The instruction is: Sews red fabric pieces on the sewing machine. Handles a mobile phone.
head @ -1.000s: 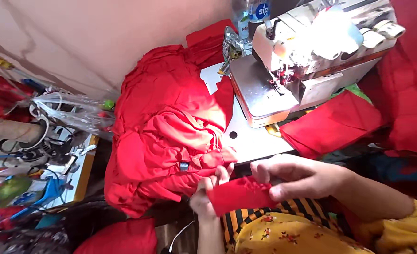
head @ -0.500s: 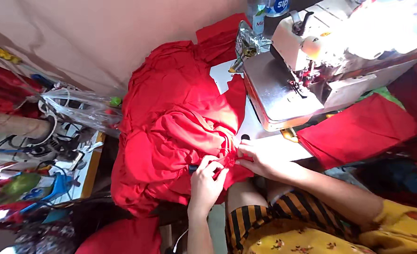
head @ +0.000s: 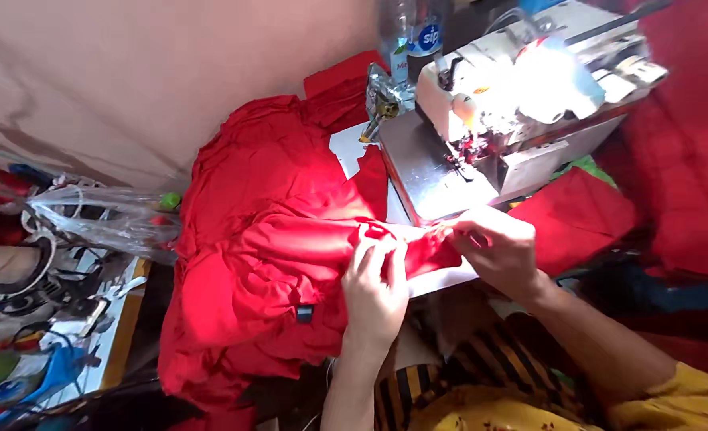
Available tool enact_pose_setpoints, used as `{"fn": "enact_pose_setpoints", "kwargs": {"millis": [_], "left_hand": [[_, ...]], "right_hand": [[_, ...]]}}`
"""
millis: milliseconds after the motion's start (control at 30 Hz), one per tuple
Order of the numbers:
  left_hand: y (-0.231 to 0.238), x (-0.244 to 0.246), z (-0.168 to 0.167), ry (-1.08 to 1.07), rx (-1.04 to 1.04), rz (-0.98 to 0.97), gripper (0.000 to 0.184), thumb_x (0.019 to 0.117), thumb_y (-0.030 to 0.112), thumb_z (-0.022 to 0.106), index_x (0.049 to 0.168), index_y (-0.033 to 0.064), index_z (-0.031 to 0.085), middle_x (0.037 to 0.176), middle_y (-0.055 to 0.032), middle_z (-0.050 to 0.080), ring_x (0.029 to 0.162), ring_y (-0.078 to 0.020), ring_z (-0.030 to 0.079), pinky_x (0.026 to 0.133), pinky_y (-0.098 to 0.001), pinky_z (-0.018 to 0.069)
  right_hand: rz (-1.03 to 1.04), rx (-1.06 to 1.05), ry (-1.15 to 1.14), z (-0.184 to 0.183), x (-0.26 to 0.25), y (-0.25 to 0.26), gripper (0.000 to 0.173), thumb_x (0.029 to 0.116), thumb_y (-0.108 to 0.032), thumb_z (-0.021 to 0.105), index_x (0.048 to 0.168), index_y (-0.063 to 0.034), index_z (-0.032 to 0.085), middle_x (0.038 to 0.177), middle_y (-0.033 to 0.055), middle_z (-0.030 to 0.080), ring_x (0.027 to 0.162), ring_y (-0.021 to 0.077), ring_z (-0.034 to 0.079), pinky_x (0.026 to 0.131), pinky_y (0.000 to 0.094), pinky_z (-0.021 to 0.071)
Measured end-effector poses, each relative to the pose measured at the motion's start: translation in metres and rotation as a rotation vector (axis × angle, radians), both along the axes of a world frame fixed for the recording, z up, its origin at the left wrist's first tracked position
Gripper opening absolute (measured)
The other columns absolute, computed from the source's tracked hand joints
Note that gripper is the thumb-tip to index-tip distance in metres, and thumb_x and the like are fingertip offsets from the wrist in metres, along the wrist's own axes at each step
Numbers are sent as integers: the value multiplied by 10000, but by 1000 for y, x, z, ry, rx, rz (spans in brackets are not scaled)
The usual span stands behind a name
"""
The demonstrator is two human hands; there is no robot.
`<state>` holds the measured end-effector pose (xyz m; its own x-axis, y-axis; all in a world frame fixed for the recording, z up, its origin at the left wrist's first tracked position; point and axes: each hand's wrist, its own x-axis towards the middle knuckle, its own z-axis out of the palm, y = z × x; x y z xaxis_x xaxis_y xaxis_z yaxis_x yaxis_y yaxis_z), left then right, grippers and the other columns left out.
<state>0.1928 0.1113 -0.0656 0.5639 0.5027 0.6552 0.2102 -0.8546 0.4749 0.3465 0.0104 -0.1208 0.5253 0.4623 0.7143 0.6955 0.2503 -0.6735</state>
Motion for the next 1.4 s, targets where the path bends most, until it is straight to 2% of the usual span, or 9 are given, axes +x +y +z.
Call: {"fn": "enact_pose_setpoints", "kwargs": {"millis": [133, 300, 433, 667, 900, 1100, 1167, 1300, 1400], "left_hand": [[13, 87, 15, 249, 51, -151, 132, 917, 36, 606, 1002, -27, 685, 1041, -189, 663, 1020, -355, 640, 803, -508, 510], [26, 116, 26, 674, -156, -146, 209, 938, 228, 671, 925, 24, 713, 882, -158, 667, 944, -359, 634, 822, -569, 473], [25, 122, 27, 630, -146, -115, 178, 926, 195, 678, 838, 49, 733, 815, -115, 676, 902, -322, 642, 818, -559, 447], [59, 146, 23, 530, -279, -36, 184, 922, 174, 726, 1005, 11, 704, 955, -167, 673, 971, -341, 630, 900, -576, 473], [69, 116, 48, 633, -235, -480, 300, 855, 280, 780, 1056, 58, 760, 1183, -106, 683, 1197, -257, 566, 1024, -470, 440], [68, 115, 77, 574, -253, -687, 188, 967, 127, 621, 955, -16, 741, 1003, -99, 698, 1012, -114, 643, 936, -302, 515], [69, 112, 83, 614, -235, -769, 246, 896, 206, 712, 1020, -7, 717, 981, -64, 704, 974, -67, 652, 910, -270, 537], [66, 119, 79, 606, -100, -358, 419, 789, 103, 797, 1165, -23, 662, 1134, -194, 672, 1103, -364, 618, 975, -595, 450], [72, 123, 77, 668, -136, -444, 400, 836, 109, 754, 1194, -31, 643, 1219, -217, 639, 1197, -358, 588, 1005, -519, 486]], "right_hand": [[96, 199, 985, 18, 10, -9, 242, 979, 8, 545, 824, -143, 655, 654, -88, 640, 513, -32, 545, 488, 131, 470], [288, -7, 1638, 31, 21, -45, 266, 1097, -143, 337, 992, -106, 579, 746, -18, 657, 569, 18, 586, 499, 157, 464], [206, 45, 1282, 5, 21, -43, 238, 984, -46, 466, 837, -128, 634, 731, -58, 685, 650, 18, 645, 620, 193, 552], [-52, 113, 744, -11, 40, 3, 268, 851, 18, 651, 704, -158, 513, 629, -124, 522, 554, -53, 488, 543, 126, 425], [-186, 40, 495, -13, 44, 7, 133, 857, -61, 667, 765, -15, 582, 683, -59, 512, 608, -83, 445, 567, 80, 365], [-447, 75, -181, 1, 48, 22, 235, 879, -269, 708, 911, -36, 714, 918, 169, 676, 921, 248, 643, 845, 294, 515], [-350, 124, -224, 16, 53, 26, 187, 923, -207, 655, 856, -68, 760, 869, 133, 713, 875, 216, 670, 795, 303, 538], [307, -58, 151, 50, 67, 4, 193, 939, -185, 653, 924, -31, 769, 900, -1, 721, 901, -14, 643, 843, 177, 528], [674, -330, 255, 68, 92, -19, 175, 961, -192, 605, 867, -60, 671, 840, -62, 634, 767, -65, 578, 710, 136, 501]]}}
